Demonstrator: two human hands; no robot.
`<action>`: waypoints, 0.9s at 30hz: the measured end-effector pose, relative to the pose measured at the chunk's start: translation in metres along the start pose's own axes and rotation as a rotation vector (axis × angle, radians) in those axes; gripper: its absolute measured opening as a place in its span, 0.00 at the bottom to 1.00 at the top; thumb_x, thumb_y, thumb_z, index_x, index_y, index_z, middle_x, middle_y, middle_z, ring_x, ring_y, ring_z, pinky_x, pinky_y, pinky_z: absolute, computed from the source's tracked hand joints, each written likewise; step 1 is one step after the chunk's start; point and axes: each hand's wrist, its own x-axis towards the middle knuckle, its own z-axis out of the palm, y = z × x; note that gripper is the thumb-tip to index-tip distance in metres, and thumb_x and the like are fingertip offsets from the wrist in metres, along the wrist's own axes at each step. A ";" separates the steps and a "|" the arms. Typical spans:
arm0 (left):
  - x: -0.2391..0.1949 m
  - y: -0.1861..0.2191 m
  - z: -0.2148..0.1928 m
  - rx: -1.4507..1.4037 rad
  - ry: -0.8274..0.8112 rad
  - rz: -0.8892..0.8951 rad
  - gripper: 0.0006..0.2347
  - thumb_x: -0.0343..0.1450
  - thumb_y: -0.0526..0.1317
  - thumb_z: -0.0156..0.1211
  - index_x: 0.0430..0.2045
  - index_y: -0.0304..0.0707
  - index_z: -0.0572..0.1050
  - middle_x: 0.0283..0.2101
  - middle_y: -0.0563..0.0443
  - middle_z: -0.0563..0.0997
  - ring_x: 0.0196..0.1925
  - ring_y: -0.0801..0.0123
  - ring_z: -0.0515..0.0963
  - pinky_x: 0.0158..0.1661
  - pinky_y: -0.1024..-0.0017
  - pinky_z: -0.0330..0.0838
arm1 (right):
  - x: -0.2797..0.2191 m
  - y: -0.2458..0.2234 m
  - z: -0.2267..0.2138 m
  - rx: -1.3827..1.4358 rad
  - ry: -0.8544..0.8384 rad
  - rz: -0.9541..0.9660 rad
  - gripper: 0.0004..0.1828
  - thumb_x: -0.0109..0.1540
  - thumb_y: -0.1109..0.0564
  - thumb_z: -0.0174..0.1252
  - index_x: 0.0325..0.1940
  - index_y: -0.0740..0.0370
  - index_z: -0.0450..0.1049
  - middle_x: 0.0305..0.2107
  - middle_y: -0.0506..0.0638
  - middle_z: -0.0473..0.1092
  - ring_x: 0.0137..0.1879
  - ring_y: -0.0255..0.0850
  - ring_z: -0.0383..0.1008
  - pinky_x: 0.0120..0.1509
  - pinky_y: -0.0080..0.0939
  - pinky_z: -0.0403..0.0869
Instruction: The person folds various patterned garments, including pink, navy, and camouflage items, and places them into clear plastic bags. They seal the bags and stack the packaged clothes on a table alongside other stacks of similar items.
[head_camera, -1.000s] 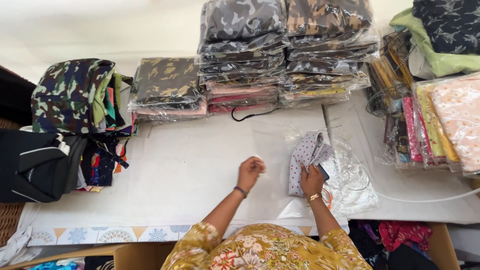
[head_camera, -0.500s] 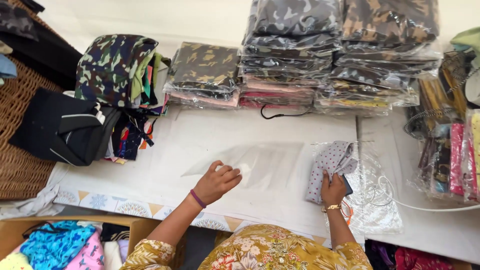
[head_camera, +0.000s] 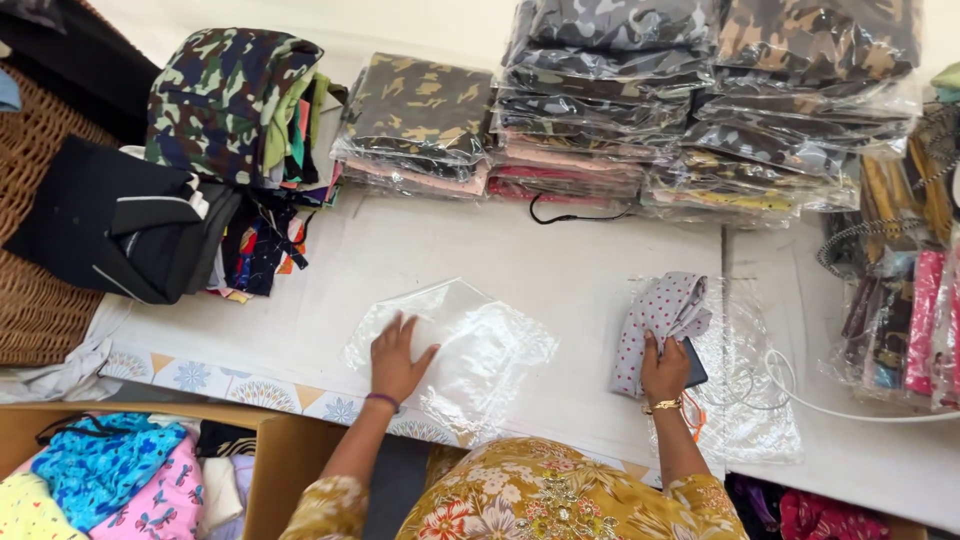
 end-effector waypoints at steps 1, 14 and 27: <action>0.004 0.023 -0.009 0.119 -0.102 -0.077 0.36 0.69 0.66 0.55 0.69 0.48 0.59 0.73 0.42 0.55 0.75 0.50 0.54 0.72 0.45 0.47 | 0.001 -0.001 0.000 -0.011 0.001 0.002 0.24 0.67 0.49 0.61 0.25 0.68 0.65 0.21 0.62 0.63 0.27 0.58 0.64 0.33 0.57 0.62; 0.012 0.051 -0.033 0.464 -0.267 -0.298 0.53 0.60 0.77 0.54 0.76 0.54 0.38 0.77 0.35 0.33 0.77 0.40 0.32 0.65 0.35 0.33 | 0.002 -0.004 -0.003 -0.037 0.000 0.007 0.25 0.67 0.46 0.61 0.25 0.67 0.65 0.21 0.60 0.63 0.27 0.57 0.64 0.33 0.56 0.62; 0.043 0.067 0.037 0.179 0.157 -0.054 0.27 0.59 0.57 0.73 0.45 0.41 0.75 0.49 0.47 0.72 0.49 0.53 0.72 0.42 0.54 0.70 | 0.003 -0.002 -0.001 -0.038 -0.038 0.035 0.24 0.67 0.45 0.61 0.27 0.67 0.67 0.21 0.60 0.64 0.26 0.57 0.65 0.32 0.55 0.62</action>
